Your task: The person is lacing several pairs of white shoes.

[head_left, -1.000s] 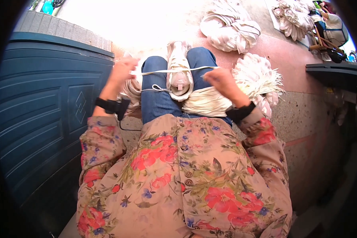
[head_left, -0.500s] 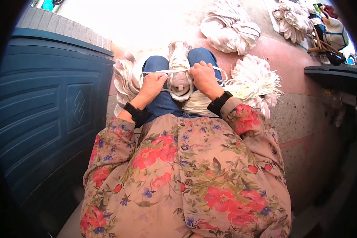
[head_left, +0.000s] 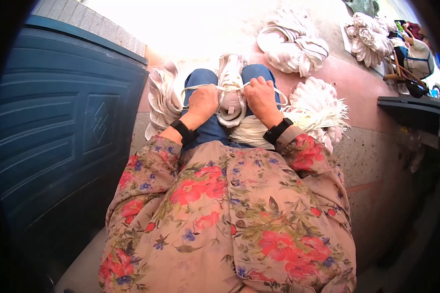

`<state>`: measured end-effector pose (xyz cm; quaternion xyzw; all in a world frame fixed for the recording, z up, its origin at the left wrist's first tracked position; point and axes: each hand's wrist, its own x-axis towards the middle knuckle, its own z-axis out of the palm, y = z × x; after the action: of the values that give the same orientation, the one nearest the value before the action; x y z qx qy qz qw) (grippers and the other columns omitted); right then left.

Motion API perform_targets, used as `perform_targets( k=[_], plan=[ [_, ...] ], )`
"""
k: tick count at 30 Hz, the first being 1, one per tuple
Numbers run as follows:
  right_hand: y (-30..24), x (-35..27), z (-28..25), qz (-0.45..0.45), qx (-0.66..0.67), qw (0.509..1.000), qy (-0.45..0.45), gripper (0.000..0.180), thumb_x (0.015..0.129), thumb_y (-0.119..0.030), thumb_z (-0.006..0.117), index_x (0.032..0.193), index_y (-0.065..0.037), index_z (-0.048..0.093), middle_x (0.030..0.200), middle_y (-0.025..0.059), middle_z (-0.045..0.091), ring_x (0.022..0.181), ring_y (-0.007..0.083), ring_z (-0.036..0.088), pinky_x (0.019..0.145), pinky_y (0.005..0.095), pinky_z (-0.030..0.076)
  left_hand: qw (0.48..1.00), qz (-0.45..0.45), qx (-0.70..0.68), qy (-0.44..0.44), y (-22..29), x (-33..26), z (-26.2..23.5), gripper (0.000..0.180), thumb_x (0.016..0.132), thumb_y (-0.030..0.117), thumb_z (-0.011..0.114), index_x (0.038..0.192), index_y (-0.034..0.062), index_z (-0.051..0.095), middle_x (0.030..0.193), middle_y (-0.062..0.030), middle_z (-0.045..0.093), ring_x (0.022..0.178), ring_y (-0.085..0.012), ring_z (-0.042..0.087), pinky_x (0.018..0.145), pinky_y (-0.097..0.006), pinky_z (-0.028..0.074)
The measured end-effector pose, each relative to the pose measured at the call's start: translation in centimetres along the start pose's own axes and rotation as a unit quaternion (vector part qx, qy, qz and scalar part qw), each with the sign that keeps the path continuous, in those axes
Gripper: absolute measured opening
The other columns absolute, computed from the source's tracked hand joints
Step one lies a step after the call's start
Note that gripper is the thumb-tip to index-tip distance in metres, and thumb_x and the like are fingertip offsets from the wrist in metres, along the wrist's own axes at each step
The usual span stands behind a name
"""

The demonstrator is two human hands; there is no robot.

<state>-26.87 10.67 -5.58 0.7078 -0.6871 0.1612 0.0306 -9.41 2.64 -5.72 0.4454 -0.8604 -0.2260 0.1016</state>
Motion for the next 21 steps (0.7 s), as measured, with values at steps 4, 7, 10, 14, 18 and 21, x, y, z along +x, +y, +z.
perform_targets(
  k=[4, 7, 10, 14, 18, 21],
  plan=[
    [-0.3, -0.5, 0.4, 0.011, 0.0, 1.0, 0.001, 0.004, 0.064, -0.012, 0.057, 0.061, -0.01, 0.059, 0.069, 0.0037, 0.054, 0.075, 0.0204, 0.05, 0.067, 0.0351, 0.034, 0.999, 0.037, 0.009, -0.012, 1.3, 0.3, -0.4, 0.02, 0.08, 0.021, 0.052, 0.071, 0.0047, 0.059, 0.068, -0.0187, 0.057, 0.067, -0.0353, 0.057, 0.06, -0.042, 0.045],
    [-0.5, -0.8, 0.3, 0.022, -0.003, 1.0, -0.003, 0.011, 0.065, -0.019, 0.061, 0.061, -0.009, 0.06, 0.068, 0.0042, 0.054, 0.076, 0.0204, 0.05, 0.068, 0.0358, 0.033, 0.999, 0.035, 0.04, 0.012, 1.9, 0.1, -1.4, 0.021, 0.079, 0.023, 0.054, 0.07, 0.0048, 0.06, 0.068, -0.0144, 0.058, 0.07, -0.032, 0.056, 0.058, -0.042, 0.043],
    [-1.3, -1.0, -0.7, 0.049, 0.014, 0.999, -0.016, 0.025, 0.069, -0.032, 0.064, 0.063, -0.007, 0.063, 0.07, 0.0059, 0.055, 0.078, 0.021, 0.05, 0.07, 0.0356, 0.034, 0.977, 0.079, 0.189, 0.062, 2.7, -0.9, -2.1, 0.022, 0.076, 0.027, 0.059, 0.067, 0.0066, 0.06, 0.07, -0.0048, 0.057, 0.079, -0.0239, 0.049, 0.063, -0.039, 0.038],
    [-1.5, -1.1, -0.2, 0.067, -0.001, 0.997, -0.036, 0.021, 0.069, -0.027, 0.063, 0.065, -0.007, 0.063, 0.071, 0.0062, 0.056, 0.079, 0.0217, 0.051, 0.07, 0.0363, 0.035, 0.976, 0.103, 0.177, 0.072, 2.3, -1.4, -0.9, 0.02, 0.072, 0.027, 0.06, 0.068, 0.007, 0.061, 0.073, -0.0058, 0.058, 0.081, -0.0242, 0.048, 0.064, -0.04, 0.037],
    [-1.1, -1.8, 0.7, 0.118, 0.037, 0.992, -0.033, 0.013, 0.071, -0.019, 0.058, 0.069, -0.006, 0.061, 0.073, 0.008, 0.057, 0.08, 0.0246, 0.051, 0.068, 0.0382, 0.037, 0.984, 0.099, 0.134, 0.061, 2.6, -0.6, -1.5, 0.019, 0.073, 0.026, 0.059, 0.067, 0.0078, 0.058, 0.073, -0.0052, 0.058, 0.081, -0.0239, 0.049, 0.064, -0.039, 0.038],
    [-0.8, -2.2, 1.0, 0.115, 0.107, 0.987, 0.016, 0.009, 0.071, -0.015, 0.055, 0.073, -0.006, 0.056, 0.073, 0.0086, 0.056, 0.077, 0.0251, 0.051, 0.066, 0.0376, 0.038, 0.982, 0.14, 0.108, 0.073, 3.4, 2.1, -2.4, 0.012, 0.076, 0.019, 0.057, 0.079, 0.0078, 0.06, 0.076, -0.006, 0.059, 0.074, -0.0269, 0.053, 0.064, -0.04, 0.042]
  ],
)
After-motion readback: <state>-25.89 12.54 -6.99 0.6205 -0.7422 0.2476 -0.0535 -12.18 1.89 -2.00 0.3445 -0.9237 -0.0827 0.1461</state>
